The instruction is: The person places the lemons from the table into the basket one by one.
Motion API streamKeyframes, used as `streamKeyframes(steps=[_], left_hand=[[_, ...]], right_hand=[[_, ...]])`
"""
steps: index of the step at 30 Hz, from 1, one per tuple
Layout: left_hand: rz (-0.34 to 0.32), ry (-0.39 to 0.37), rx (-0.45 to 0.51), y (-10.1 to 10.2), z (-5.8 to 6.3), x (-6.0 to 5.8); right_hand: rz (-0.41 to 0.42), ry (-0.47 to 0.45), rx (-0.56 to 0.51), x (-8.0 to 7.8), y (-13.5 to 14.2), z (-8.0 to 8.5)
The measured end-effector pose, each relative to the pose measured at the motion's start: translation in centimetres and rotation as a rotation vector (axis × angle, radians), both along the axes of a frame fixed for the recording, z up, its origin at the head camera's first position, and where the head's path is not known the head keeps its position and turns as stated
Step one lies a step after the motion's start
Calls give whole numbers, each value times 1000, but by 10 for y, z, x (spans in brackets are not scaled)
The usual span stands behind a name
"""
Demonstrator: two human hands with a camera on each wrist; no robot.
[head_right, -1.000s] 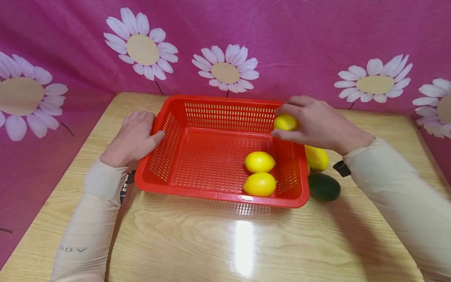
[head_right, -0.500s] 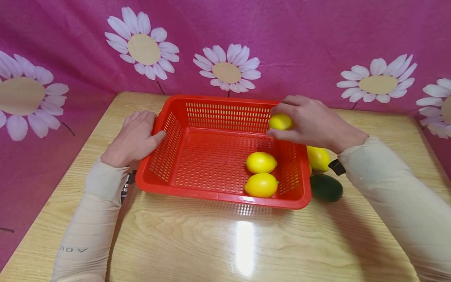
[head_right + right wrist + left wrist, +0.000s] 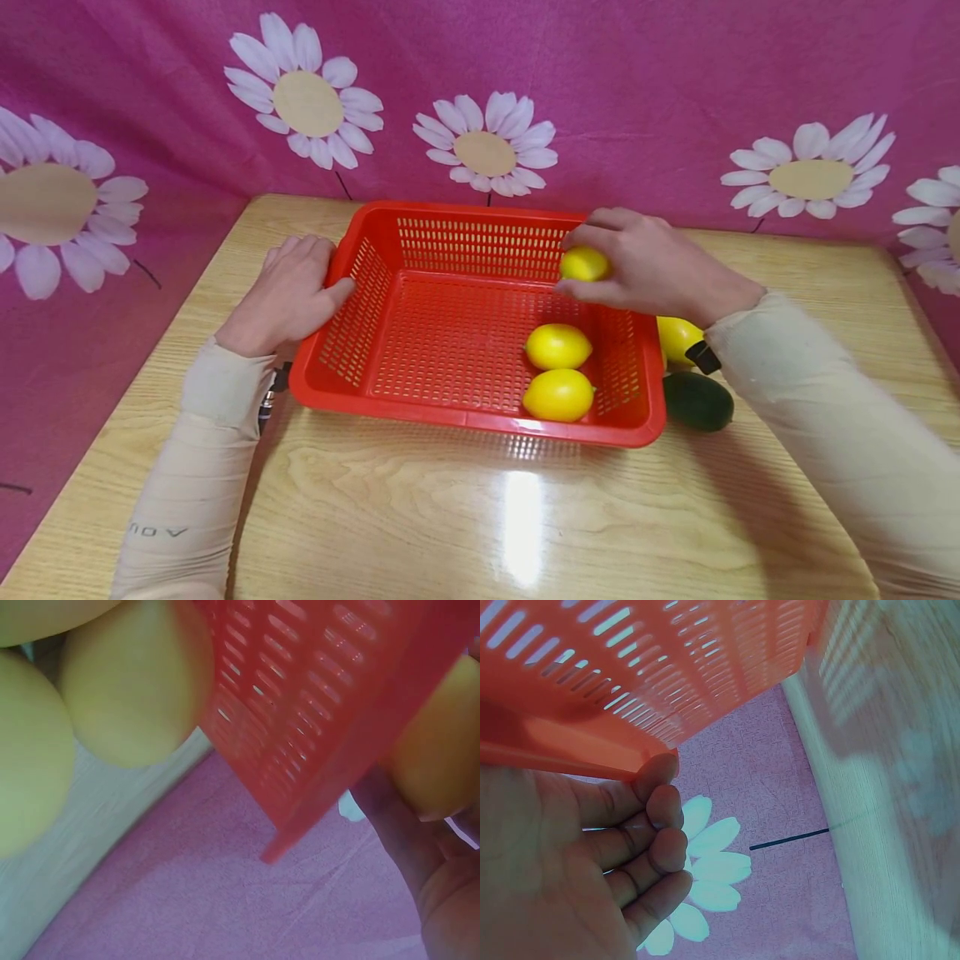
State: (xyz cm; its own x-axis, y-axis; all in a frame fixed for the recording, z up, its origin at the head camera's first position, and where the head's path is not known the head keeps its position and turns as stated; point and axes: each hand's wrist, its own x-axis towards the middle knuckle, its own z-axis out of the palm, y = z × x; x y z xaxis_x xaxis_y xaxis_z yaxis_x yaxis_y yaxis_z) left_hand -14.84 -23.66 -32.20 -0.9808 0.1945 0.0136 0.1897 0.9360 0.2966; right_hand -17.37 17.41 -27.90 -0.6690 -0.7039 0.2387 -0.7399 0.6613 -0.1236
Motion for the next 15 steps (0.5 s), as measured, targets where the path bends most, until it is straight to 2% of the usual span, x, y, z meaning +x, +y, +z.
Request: streamKeyframes(steps=[15], left_hand=[[11,-3,10,0,-1,0]], right_hand=[[-3,-78,20,-5,-10,-13]])
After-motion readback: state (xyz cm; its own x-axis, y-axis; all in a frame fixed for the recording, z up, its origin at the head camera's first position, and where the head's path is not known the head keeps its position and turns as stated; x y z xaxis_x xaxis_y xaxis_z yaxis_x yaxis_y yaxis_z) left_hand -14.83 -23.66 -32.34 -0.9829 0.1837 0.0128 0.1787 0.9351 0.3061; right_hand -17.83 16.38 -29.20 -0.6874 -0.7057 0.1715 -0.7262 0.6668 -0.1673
